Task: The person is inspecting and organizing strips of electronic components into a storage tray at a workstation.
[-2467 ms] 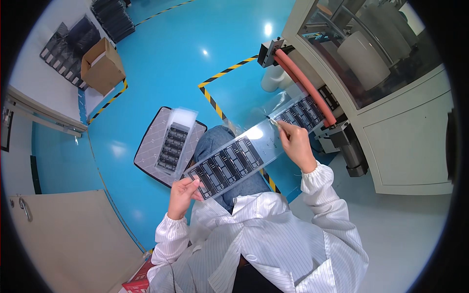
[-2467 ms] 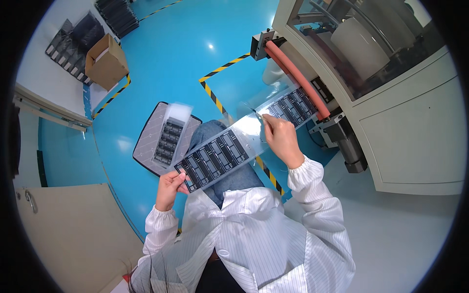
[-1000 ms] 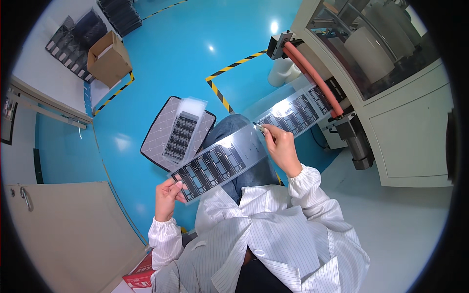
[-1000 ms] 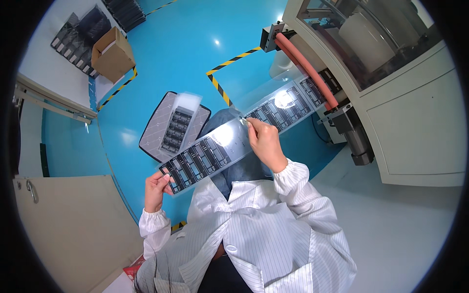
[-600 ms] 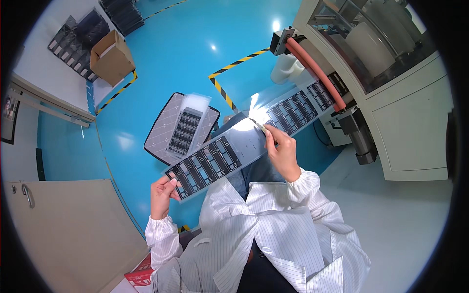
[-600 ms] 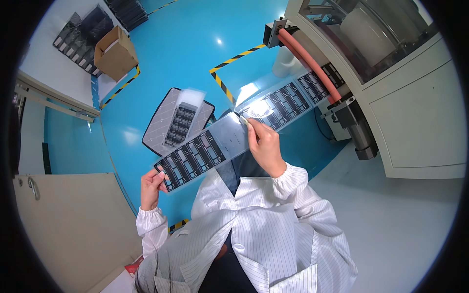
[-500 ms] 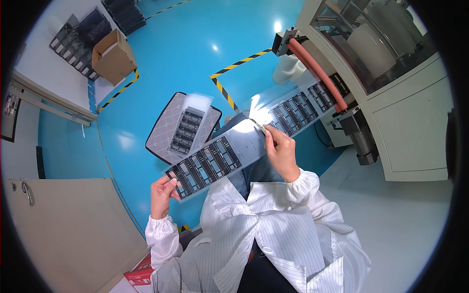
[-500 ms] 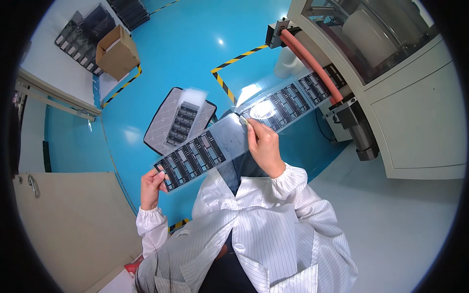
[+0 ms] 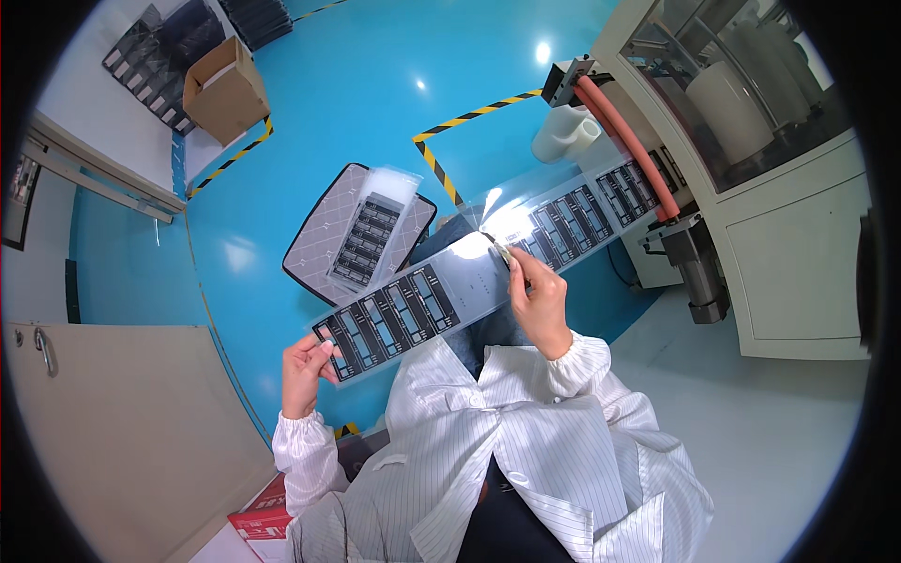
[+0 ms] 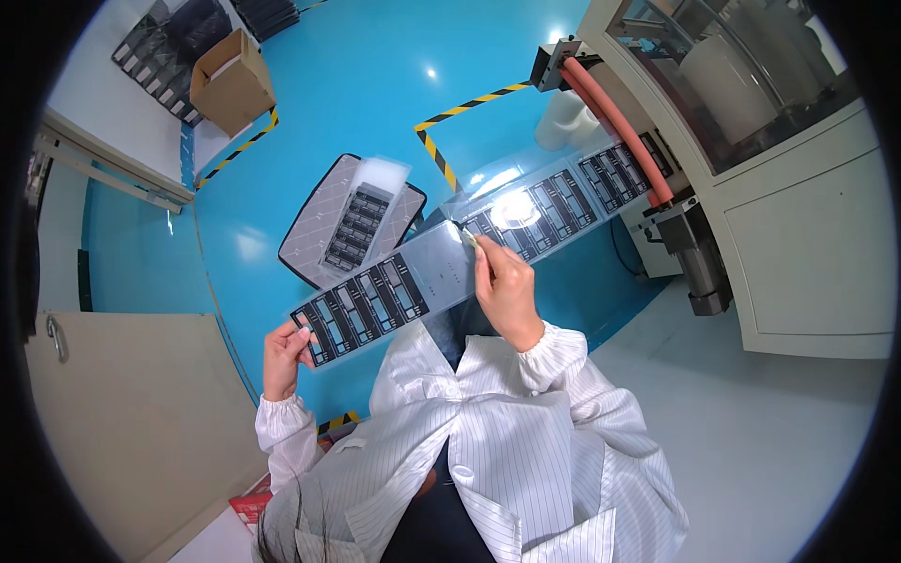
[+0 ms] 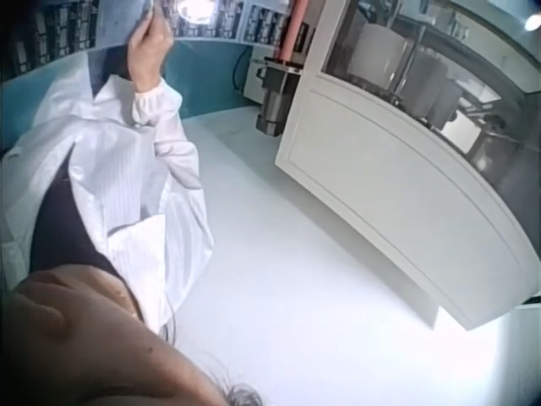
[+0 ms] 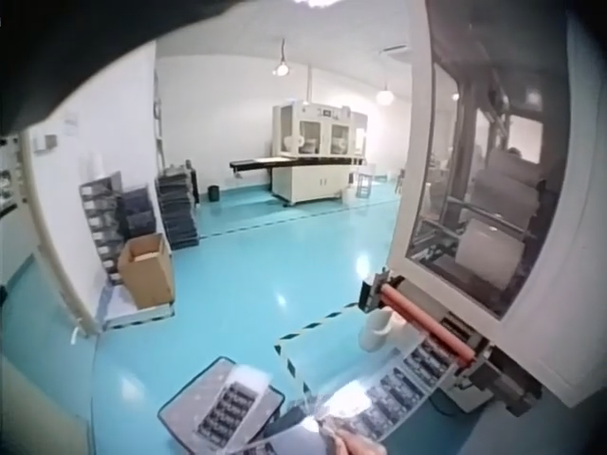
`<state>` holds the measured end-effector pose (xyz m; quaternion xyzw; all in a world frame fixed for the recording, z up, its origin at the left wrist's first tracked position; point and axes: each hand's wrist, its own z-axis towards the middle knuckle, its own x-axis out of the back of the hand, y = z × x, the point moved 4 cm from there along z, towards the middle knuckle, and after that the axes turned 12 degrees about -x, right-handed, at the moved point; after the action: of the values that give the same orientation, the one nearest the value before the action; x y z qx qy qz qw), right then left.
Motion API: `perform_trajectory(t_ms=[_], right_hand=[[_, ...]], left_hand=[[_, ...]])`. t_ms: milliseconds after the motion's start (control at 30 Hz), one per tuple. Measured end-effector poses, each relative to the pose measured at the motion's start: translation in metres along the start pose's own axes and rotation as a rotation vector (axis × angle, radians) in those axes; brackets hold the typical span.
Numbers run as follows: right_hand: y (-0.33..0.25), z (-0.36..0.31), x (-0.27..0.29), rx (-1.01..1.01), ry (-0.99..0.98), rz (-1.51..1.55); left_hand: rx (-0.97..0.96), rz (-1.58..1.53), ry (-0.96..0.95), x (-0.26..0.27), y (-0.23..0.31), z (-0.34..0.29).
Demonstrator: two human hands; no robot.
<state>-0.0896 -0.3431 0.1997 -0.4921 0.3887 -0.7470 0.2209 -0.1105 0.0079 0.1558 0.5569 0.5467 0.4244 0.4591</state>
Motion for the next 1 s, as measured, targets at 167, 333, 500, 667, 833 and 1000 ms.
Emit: perform_trajectory(t_ms=[167,333,500,667,833,1000], right_hand=[[-0.006,-0.003,-0.016,0.104,0.006,-0.051],[-0.01,0.003,-0.036,0.132,-0.053,-0.185],[-0.026,-0.004,-0.027,0.187,-0.066,-0.149],[-0.031,-0.023,-0.02,0.197,-0.056,-0.133],[-0.028,-0.025,-0.03,0.164,-0.089,-0.091],[-0.022,-0.021,-0.051,0.146,-0.103,-0.063]], left_hand=[[-0.014,0.008,0.017,0.009,-0.004,-0.007],[-0.041,0.041,0.019,0.016,-0.006,-0.011],[-0.041,0.019,0.06,0.027,-0.008,-0.013],[-0.041,0.03,0.066,0.043,-0.012,-0.017],[-0.023,0.035,0.081,0.05,-0.008,-0.02],[-0.023,0.08,0.071,0.052,-0.006,-0.025]])
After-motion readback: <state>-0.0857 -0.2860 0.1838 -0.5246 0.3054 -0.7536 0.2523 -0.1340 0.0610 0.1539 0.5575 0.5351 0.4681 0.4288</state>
